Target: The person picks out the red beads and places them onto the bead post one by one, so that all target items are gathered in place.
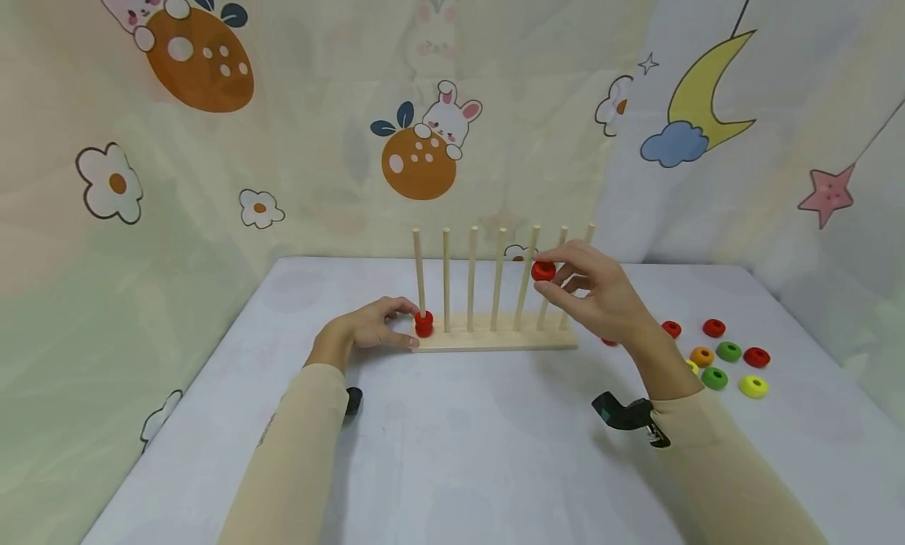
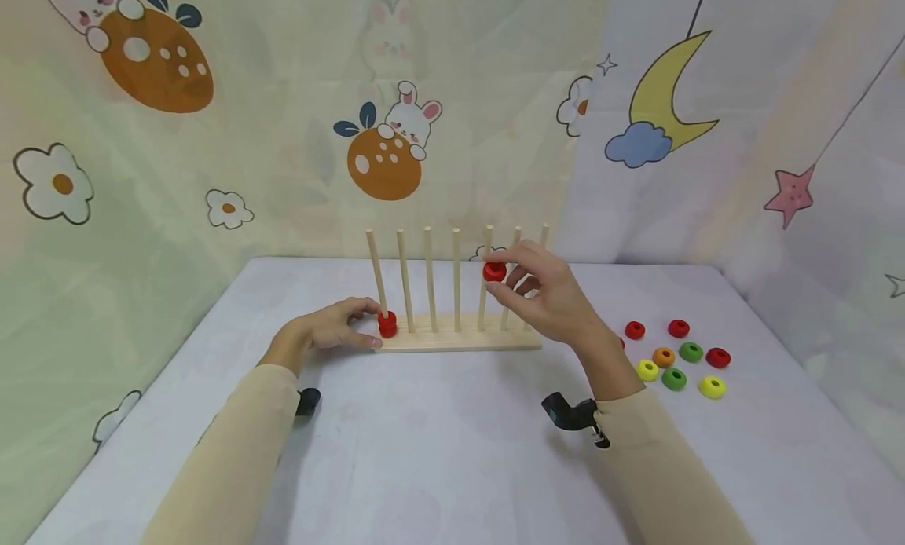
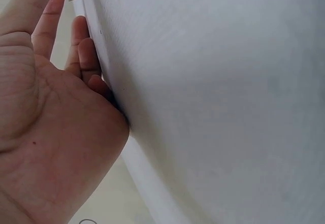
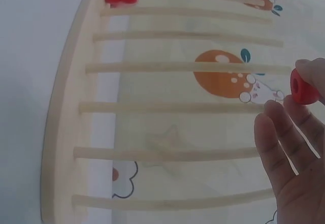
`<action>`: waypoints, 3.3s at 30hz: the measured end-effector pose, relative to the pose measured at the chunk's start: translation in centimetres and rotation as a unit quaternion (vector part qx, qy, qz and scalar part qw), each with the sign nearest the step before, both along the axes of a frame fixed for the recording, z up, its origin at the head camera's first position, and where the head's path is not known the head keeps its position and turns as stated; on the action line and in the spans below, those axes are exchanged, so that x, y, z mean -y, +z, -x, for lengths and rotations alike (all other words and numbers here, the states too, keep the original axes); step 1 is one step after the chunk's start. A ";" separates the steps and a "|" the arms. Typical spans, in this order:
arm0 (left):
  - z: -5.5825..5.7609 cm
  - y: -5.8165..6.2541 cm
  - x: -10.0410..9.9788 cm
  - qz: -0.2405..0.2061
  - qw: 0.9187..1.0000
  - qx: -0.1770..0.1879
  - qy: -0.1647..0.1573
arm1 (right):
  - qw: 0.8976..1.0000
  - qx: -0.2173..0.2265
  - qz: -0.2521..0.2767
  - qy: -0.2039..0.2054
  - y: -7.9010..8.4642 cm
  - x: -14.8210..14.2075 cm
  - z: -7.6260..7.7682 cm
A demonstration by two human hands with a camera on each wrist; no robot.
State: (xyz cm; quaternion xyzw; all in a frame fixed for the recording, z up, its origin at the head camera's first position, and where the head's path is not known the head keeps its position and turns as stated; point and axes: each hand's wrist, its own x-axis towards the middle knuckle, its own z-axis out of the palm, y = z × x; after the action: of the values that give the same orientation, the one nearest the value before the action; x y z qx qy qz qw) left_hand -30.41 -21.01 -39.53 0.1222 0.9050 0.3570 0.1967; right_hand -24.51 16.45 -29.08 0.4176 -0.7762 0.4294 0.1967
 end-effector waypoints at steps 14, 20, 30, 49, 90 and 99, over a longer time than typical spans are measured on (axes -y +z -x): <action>0.2 -0.1 -0.3 -0.002 1.000 0.014 0.016 | 1.000 0.012 0.014 0.021 -2.6 1.6 3.1; 0.2 -0.2 -0.3 -0.003 1.000 0.015 0.018 | 0.999 0.010 0.015 0.040 -2.3 2.3 3.4; 0.2 -0.1 -0.2 -0.007 1.000 0.012 0.020 | 0.999 0.008 0.015 0.046 -1.4 4.1 3.2; 0.2 0.0 -0.3 -0.003 0.999 0.015 0.030 | 0.994 -0.010 0.027 0.108 1.2 7.8 3.6; -0.1 -0.4 -0.3 0.005 0.999 0.016 0.029 | 0.997 0.076 0.011 0.011 1.7 13.9 4.2; 0.0 -0.6 -0.2 0.013 0.999 0.011 0.028 | 0.997 0.062 0.020 0.035 1.5 13.7 4.0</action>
State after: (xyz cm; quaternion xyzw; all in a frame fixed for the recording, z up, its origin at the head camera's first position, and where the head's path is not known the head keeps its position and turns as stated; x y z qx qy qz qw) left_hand -30.45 -20.83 -40.10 0.0899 0.9104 0.3519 0.1980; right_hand -28.47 2.79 -27.60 0.4128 -0.7630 0.4768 0.1414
